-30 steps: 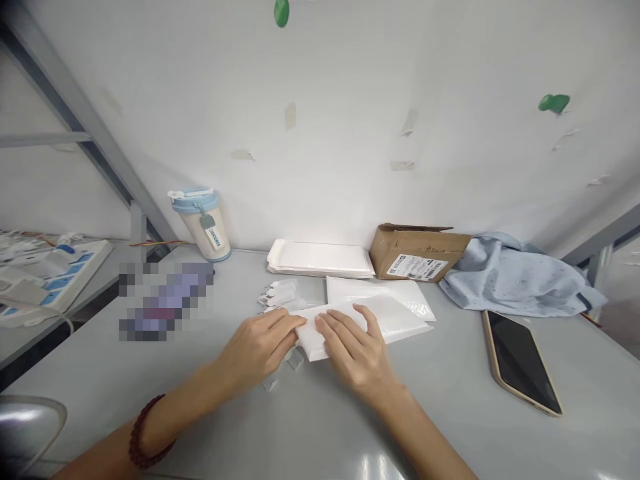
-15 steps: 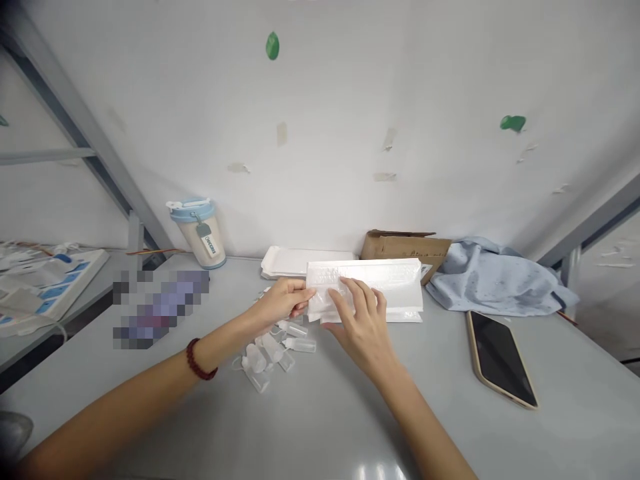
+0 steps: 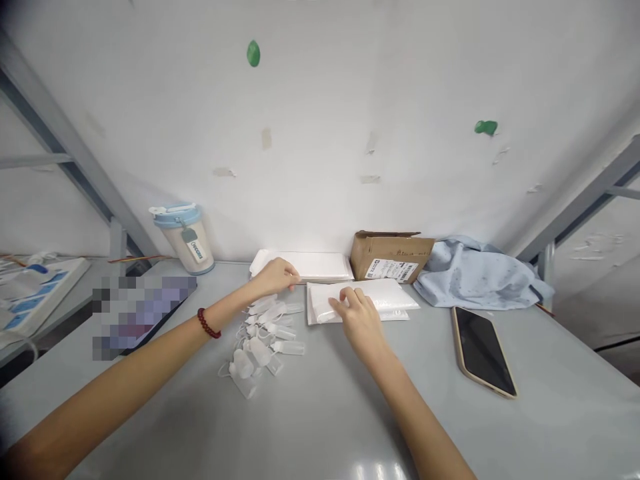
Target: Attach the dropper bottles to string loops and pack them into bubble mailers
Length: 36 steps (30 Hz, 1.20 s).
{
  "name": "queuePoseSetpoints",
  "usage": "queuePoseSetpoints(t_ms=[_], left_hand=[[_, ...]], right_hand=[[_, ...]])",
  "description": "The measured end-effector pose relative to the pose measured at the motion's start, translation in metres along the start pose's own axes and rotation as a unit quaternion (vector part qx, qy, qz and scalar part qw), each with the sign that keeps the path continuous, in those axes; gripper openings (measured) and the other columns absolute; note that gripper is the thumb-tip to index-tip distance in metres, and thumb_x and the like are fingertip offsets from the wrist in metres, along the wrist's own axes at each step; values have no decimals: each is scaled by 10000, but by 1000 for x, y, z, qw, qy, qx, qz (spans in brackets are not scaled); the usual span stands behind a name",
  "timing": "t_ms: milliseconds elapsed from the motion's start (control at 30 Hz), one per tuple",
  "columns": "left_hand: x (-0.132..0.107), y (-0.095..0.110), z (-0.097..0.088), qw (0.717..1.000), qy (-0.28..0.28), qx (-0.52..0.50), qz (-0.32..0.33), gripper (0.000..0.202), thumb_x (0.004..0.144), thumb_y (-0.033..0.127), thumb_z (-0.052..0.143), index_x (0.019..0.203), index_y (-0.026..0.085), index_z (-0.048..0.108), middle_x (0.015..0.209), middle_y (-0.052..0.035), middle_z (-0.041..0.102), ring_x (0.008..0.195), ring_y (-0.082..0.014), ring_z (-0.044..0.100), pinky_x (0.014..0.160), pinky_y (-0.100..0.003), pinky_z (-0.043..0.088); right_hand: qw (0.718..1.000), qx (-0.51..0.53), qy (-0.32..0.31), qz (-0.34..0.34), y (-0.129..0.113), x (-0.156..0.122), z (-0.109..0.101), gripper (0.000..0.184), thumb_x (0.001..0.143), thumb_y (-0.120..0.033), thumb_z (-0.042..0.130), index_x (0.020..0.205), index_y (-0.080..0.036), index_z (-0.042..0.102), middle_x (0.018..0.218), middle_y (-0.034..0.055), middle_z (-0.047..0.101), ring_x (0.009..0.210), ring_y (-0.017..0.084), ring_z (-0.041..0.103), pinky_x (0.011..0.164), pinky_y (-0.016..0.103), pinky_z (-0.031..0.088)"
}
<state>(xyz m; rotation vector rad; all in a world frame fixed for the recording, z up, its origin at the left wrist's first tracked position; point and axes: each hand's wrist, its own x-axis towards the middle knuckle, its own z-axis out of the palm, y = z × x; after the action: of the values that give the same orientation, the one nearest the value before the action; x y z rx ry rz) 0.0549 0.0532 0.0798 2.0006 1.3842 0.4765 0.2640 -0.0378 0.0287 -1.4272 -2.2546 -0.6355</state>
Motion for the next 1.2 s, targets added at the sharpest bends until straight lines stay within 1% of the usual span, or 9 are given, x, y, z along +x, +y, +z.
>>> queuePoseSetpoints(t_ms=[100,233,600,733,867,967,1100,1167,1200], left_hand=[[8,-16,-9,993,69,93,39,183,719,222,563,820,143,694,758,-62,668,757,-192,587,665,-264,427],[10,-32,-11,974,97,188,81,229,747,188,539,920,160,686,891,-77,671,913,-228,577,766,-292,428],[14,-34,-6,922,113,334,159,187,783,92,469,724,134,642,844,-120,639,893,-242,535,638,-281,416],[7,-27,-12,903,137,361,188,136,784,90,493,721,136,604,812,-102,623,855,-234,524,612,-284,411],[-15,-18,-17,877,171,382,236,133,838,107,459,777,142,571,855,-90,600,864,-222,504,636,-295,408],[-40,-12,-10,852,172,397,294,156,864,112,438,767,153,552,824,-65,587,837,-205,498,664,-300,399],[-73,-4,12,766,217,401,454,223,862,60,423,686,158,518,675,-20,541,658,-164,467,558,-288,340],[-83,-1,21,760,229,362,489,228,862,59,431,683,161,528,650,-9,547,643,-152,470,556,-282,333],[-86,-1,22,780,237,321,482,217,869,77,438,699,164,542,669,-10,569,674,-152,489,596,-284,354]], right_hand=[[1000,-3,6,-5,-9,1,4,438,748,83,397,945,-227,636,876,50,554,723,154,482,583,256,359],[1000,-10,2,-14,-21,2,11,383,763,62,430,956,-215,610,886,52,545,708,145,486,556,243,352],[1000,2,-8,7,-14,3,12,252,805,-33,516,948,-221,604,910,63,549,774,167,517,502,234,346],[1000,28,1,13,-16,2,12,94,807,-213,612,901,-206,606,899,62,551,763,165,521,508,232,385],[998,50,39,21,-19,3,8,373,804,-439,592,1042,-153,571,941,108,547,804,194,525,567,269,447],[992,38,122,20,-23,6,1,398,838,-356,568,1149,-113,511,1041,163,527,929,240,508,722,337,458],[973,-21,229,-1,-30,8,-9,255,834,-114,531,1085,-158,530,1040,134,563,979,250,502,799,386,385],[973,-27,229,-16,-33,8,-11,180,823,-54,492,948,-169,551,915,85,598,842,194,524,726,333,369],[975,-25,221,-22,-33,7,-11,160,818,-36,474,870,-170,546,840,62,597,763,166,514,682,303,358]])
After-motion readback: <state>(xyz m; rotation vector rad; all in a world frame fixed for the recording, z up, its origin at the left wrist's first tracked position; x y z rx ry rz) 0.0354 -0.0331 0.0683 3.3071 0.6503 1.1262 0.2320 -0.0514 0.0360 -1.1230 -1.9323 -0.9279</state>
